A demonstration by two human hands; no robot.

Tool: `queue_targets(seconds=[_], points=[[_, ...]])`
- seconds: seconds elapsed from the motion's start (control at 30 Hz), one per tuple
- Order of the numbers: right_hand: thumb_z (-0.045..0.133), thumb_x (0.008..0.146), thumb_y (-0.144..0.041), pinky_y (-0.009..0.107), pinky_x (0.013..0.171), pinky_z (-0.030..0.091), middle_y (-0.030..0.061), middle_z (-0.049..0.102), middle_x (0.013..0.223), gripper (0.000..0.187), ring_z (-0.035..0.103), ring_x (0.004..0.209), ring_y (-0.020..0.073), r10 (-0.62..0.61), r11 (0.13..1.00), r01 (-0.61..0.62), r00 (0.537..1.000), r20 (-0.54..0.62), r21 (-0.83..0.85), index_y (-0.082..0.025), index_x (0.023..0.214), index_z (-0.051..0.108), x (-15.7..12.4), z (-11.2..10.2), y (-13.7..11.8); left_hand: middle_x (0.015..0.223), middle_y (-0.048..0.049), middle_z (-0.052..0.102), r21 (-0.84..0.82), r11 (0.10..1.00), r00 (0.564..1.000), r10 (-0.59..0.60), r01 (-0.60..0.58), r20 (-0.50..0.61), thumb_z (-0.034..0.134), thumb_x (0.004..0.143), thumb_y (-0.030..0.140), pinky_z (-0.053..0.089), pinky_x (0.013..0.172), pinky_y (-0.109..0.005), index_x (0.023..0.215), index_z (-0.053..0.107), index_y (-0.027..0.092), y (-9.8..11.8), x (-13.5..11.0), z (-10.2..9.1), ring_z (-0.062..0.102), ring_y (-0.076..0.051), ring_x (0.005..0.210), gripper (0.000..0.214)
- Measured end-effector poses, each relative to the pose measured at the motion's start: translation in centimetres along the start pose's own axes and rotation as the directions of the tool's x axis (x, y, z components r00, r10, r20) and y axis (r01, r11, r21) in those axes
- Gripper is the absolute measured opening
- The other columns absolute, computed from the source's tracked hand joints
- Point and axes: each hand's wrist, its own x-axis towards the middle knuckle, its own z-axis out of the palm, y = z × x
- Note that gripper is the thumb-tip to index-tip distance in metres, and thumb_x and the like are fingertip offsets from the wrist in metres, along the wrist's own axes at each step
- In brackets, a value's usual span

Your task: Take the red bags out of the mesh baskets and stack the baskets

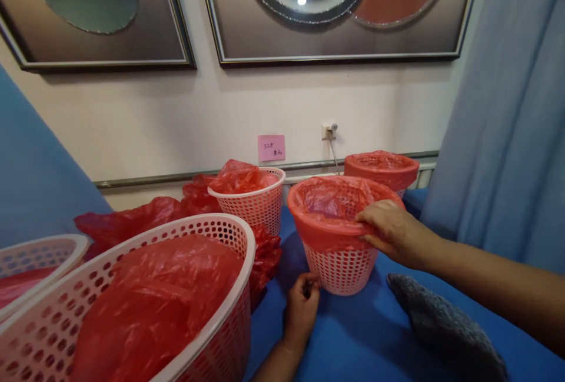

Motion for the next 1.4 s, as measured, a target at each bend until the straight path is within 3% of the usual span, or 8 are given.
queue_targets(seconds=[0.1, 0.17, 0.33, 0.67, 0.87, 1.0, 1.23, 1.4], points=[[0.065, 0.091, -0.035, 0.049, 0.1, 0.05, 0.0139, 0.066, 0.127, 0.043, 0.062, 0.118, 0.0291, -0.092, 0.996, 0.092, 0.994, -0.062, 0.009, -0.021, 0.131, 0.056, -1.2, -0.3, 0.3, 0.077, -0.0038, 0.07, 0.004, 1.0, 1.0, 0.022, -0.022, -0.003, 0.063, 0.077, 0.032, 0.046, 0.063, -0.026, 0.089, 0.069, 0.018, -0.1, 0.0, -0.1, 0.06, -0.018, 0.067, 0.019], [0.066, 0.092, -0.032, 0.052, 0.108, 0.045, 0.0145, 0.057, 0.143, 0.049, 0.055, 0.13, 0.0296, -0.199, 0.98, 0.198, 0.978, -0.062, -0.023, -0.022, 0.138, 0.052, -2.1, -0.3, 0.7, 0.077, -0.0037, 0.07, 0.007, 0.999, 1.0, 0.031, -0.031, 0.001, 0.062, 0.077, 0.03, 0.046, 0.063, -0.027, 0.089, 0.069, 0.018, -0.2, 0.1, -0.2, 0.06, -0.017, 0.067, 0.019], [0.046, 0.095, -0.005, 0.046, 0.115, 0.04, 0.0048, 0.058, 0.146, 0.052, 0.051, 0.137, 0.0216, -0.387, 0.921, 0.386, 0.922, -0.008, -0.058, -0.031, 0.138, 0.056, -4.0, 0.6, 1.9, 0.079, -0.0047, 0.071, 0.008, 0.999, 0.999, 0.035, -0.036, 0.032, 0.061, 0.077, 0.03, 0.046, 0.065, -0.028, 0.09, 0.069, 0.018, -0.3, 0.0, -0.2, 0.062, -0.019, 0.071, 0.02], [0.049, 0.097, -0.007, 0.048, 0.108, 0.044, 0.0111, 0.064, 0.137, 0.028, 0.057, 0.129, 0.0252, -0.499, 0.834, 0.447, 0.861, -0.098, -0.325, -0.018, 0.112, 0.069, -3.9, 0.1, 1.5, 0.077, -0.0028, 0.068, 0.003, 0.999, 0.997, 0.033, -0.033, 0.066, 0.061, 0.078, 0.03, 0.045, 0.061, -0.025, 0.089, 0.068, 0.017, -0.5, 0.0, -0.2, 0.06, -0.017, 0.068, 0.018], [0.049, 0.097, -0.008, 0.048, 0.111, 0.041, 0.013, 0.063, 0.135, 0.029, 0.053, 0.132, 0.0259, -0.577, 0.788, 0.519, 0.81, -0.105, -0.332, -0.016, 0.118, 0.067, -3.7, -0.8, -0.4, 0.073, -0.0016, 0.065, -0.005, 0.999, 0.993, 0.04, -0.04, 0.107, 0.061, 0.079, 0.029, 0.043, 0.058, -0.025, 0.087, 0.068, 0.017, -0.6, -0.2, -0.1, 0.057, -0.016, 0.064, 0.016], [0.045, 0.097, -0.005, 0.047, 0.116, 0.033, 0.0093, 0.063, 0.135, 0.037, 0.05, 0.134, 0.0236, -0.549, 0.768, 0.469, 0.833, -0.069, -0.436, -0.019, 0.126, 0.064, -4.6, 0.6, 0.5, 0.073, -0.0017, 0.064, -0.006, 0.999, 0.992, 0.043, -0.043, 0.12, 0.06, 0.079, 0.03, 0.043, 0.057, -0.024, 0.087, 0.067, 0.016, -0.7, -0.2, 0.0, 0.057, -0.016, 0.064, 0.017], [0.054, 0.096, -0.007, 0.047, 0.114, 0.036, 0.0121, 0.062, 0.136, 0.025, 0.052, 0.131, 0.025, -0.488, 0.81, 0.378, 0.859, -0.157, -0.449, -0.017, 0.114, 0.068, -5.4, 0.9, 2.1, 0.071, -0.0015, 0.064, -0.011, 0.999, 0.992, 0.031, -0.03, 0.119, 0.061, 0.079, 0.031, 0.042, 0.055, -0.024, 0.087, 0.066, 0.016, -0.5, -0.3, 0.1, 0.057, -0.016, 0.062, 0.017], [0.049, 0.095, -0.005, 0.045, 0.114, 0.037, 0.0064, 0.063, 0.13, 0.044, 0.052, 0.131, 0.0218, -0.497, 0.785, 0.388, 0.86, -0.116, -0.483, -0.025, 0.131, 0.061, -6.2, 1.4, 2.3, 0.072, -0.0014, 0.065, -0.014, 1.0, 0.992, 0.027, -0.025, 0.12, 0.062, 0.079, 0.029, 0.043, 0.056, -0.024, 0.086, 0.067, 0.017, -0.3, -0.4, 0.2, 0.056, -0.014, 0.06, 0.015]])
